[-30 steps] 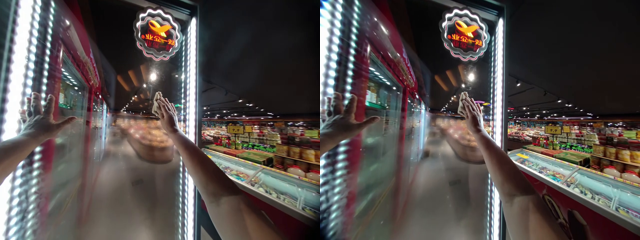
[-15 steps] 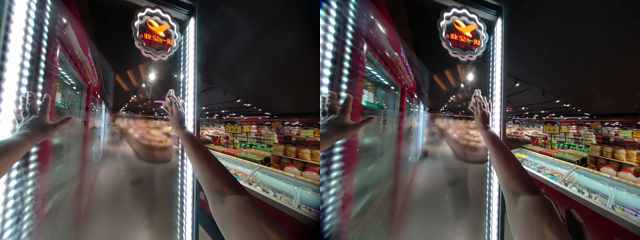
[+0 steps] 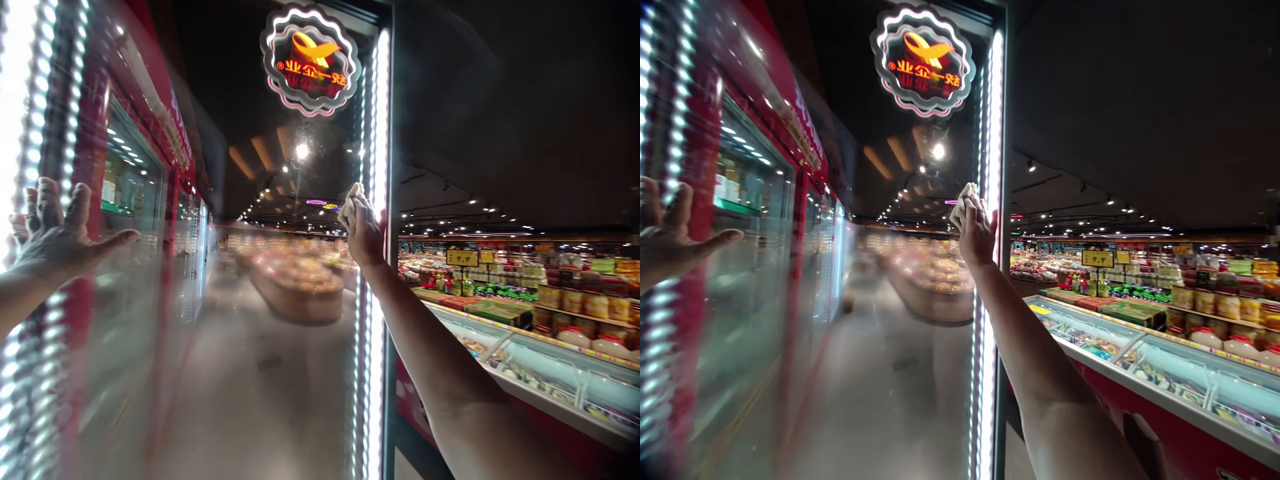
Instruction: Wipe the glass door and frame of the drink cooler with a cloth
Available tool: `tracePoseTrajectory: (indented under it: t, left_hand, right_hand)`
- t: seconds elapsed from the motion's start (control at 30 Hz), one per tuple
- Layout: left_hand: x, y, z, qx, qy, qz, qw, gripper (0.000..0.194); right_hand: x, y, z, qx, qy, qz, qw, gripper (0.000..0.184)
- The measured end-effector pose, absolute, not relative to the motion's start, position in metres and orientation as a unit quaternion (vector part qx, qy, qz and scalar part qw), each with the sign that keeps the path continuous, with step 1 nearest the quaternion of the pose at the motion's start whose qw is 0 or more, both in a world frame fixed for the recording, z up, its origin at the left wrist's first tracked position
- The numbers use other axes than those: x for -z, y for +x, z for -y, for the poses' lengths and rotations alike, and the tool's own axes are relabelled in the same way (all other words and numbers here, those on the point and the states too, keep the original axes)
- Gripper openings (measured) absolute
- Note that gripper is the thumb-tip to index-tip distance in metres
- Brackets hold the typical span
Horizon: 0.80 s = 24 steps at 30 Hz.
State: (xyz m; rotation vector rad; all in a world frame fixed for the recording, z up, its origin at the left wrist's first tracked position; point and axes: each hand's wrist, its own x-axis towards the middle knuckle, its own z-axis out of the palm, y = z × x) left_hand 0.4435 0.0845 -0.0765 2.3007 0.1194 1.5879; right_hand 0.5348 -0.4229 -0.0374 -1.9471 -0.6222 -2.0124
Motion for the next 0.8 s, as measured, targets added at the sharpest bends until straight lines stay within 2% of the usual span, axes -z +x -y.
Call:
tracePoseTrajectory:
  t: [0.23,0.33,0.57,0.8]
  left_hand:
    - [0.076,0.443,-0.084,-0.557,0.811,-0.042,0.172,0.125]
    - [0.078,0.445,-0.085,-0.549,0.815,-0.059,0.175,0.122]
    - [0.080,0.446,-0.085,-0.547,0.814,-0.043,0.188,0.122]
    - [0.082,0.443,-0.083,-0.547,0.816,-0.037,0.183,0.119]
  right_hand:
    - [0.045,0.524,0.428,0.698,-0.675,0.196,0.137,0.042]
    - [0.046,0.522,0.429,0.693,-0.683,0.191,0.134,0.045]
    - [0.083,0.518,0.427,0.686,-0.694,0.179,0.122,0.046]
    - [0.086,0.522,0.422,0.695,-0.686,0.163,0.141,0.049]
